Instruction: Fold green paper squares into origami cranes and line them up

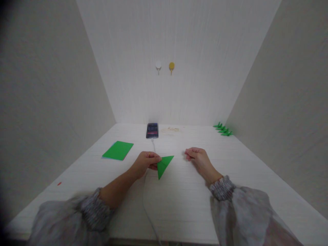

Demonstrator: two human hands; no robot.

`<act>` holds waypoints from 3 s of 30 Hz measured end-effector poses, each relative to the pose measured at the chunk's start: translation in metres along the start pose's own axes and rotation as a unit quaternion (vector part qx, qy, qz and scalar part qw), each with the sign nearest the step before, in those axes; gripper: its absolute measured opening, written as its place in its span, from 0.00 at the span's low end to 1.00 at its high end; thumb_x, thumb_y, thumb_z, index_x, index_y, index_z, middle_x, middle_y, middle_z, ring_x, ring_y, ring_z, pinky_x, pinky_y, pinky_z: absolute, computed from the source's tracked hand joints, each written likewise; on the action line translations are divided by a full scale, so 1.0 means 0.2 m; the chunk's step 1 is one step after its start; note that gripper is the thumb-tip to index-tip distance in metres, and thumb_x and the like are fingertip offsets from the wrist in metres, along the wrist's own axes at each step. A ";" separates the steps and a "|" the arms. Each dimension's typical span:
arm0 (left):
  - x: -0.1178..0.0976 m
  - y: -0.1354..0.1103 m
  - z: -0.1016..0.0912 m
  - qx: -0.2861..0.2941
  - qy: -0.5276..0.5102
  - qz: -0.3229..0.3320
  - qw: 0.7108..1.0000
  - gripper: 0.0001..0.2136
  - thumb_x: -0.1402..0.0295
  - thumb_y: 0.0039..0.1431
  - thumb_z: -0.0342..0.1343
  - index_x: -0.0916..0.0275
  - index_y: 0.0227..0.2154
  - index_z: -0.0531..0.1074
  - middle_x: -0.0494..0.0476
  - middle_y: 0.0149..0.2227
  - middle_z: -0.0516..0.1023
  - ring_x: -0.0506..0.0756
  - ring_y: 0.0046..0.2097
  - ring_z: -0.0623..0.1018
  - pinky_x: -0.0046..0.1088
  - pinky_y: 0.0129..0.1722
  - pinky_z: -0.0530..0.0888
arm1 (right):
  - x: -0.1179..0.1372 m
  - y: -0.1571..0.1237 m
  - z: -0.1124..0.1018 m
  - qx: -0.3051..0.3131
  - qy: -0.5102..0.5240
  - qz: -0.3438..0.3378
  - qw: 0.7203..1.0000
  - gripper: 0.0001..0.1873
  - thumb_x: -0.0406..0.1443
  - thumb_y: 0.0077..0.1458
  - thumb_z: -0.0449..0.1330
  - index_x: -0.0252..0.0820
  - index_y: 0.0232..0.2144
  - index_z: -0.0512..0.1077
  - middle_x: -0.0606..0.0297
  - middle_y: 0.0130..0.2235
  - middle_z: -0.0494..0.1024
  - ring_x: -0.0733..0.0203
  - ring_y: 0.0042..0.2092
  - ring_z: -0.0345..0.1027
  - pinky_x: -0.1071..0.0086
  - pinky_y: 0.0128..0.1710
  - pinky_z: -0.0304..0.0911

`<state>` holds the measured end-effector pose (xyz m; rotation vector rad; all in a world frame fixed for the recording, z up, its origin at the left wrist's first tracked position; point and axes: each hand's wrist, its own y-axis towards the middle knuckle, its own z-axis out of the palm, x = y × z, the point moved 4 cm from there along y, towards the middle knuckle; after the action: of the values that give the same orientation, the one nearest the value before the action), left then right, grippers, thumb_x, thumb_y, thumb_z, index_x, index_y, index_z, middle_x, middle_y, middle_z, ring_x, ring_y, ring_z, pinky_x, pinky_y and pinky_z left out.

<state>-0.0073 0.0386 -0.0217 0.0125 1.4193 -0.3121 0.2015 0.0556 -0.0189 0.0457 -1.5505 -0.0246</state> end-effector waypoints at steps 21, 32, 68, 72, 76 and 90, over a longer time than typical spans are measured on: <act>0.01 0.02 0.10 0.035 0.037 -0.026 0.998 0.07 0.70 0.38 0.60 0.68 0.21 0.70 0.52 0.19 0.73 0.48 0.21 0.72 0.26 0.23 0.71 | -0.03 -0.03 0.13 0.134 -0.044 0.009 0.990 0.15 0.44 0.39 0.60 0.38 0.17 0.64 0.72 0.16 0.61 0.71 0.19 0.50 0.74 0.20 0.44; 0.02 0.01 0.00 -0.006 0.025 0.015 1.000 0.06 0.70 0.39 0.59 0.69 0.19 0.70 0.53 0.19 0.73 0.48 0.21 0.72 0.25 0.23 0.70 | -0.03 0.00 0.03 0.029 -0.004 -0.020 0.999 0.14 0.43 0.42 0.59 0.38 0.19 0.65 0.70 0.19 0.64 0.70 0.21 0.55 0.74 0.22 0.50; -0.03 -0.01 0.01 0.009 0.007 0.009 1.000 0.09 0.67 0.40 0.58 0.69 0.22 0.70 0.56 0.21 0.75 0.51 0.23 0.74 0.27 0.25 0.70 | 0.03 -0.02 0.15 0.115 0.021 -0.049 0.992 0.12 0.42 0.48 0.55 0.38 0.22 0.68 0.68 0.23 0.68 0.68 0.26 0.60 0.73 0.29 0.55; -0.07 0.00 0.06 0.018 0.014 0.025 0.999 0.10 0.64 0.41 0.58 0.68 0.24 0.71 0.54 0.21 0.75 0.49 0.24 0.74 0.26 0.27 0.71 | 0.05 -0.07 0.27 0.210 0.017 -0.021 0.977 0.11 0.41 0.45 0.59 0.38 0.26 0.70 0.67 0.25 0.71 0.66 0.27 0.62 0.72 0.29 0.57; -0.09 0.02 0.09 0.030 0.039 0.033 0.998 0.11 0.64 0.42 0.58 0.67 0.26 0.73 0.53 0.21 0.75 0.48 0.24 0.73 0.23 0.27 0.70 | 0.03 -0.08 0.31 0.202 0.019 -0.016 0.979 0.12 0.42 0.45 0.58 0.37 0.25 0.72 0.66 0.26 0.73 0.63 0.29 0.65 0.69 0.33 0.59; -0.07 0.02 0.10 0.042 0.044 0.025 0.998 0.11 0.63 0.41 0.58 0.68 0.21 0.69 0.51 0.18 0.72 0.47 0.20 0.72 0.21 0.22 0.68 | 0.04 -0.09 0.30 0.186 0.083 0.002 0.979 0.09 0.38 0.42 0.60 0.36 0.25 0.73 0.64 0.25 0.74 0.63 0.29 0.66 0.68 0.33 0.60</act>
<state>0.0117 0.0406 -0.0058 0.1314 1.4902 -0.3328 0.1420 0.0355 -0.0097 0.3333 -1.3715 0.2671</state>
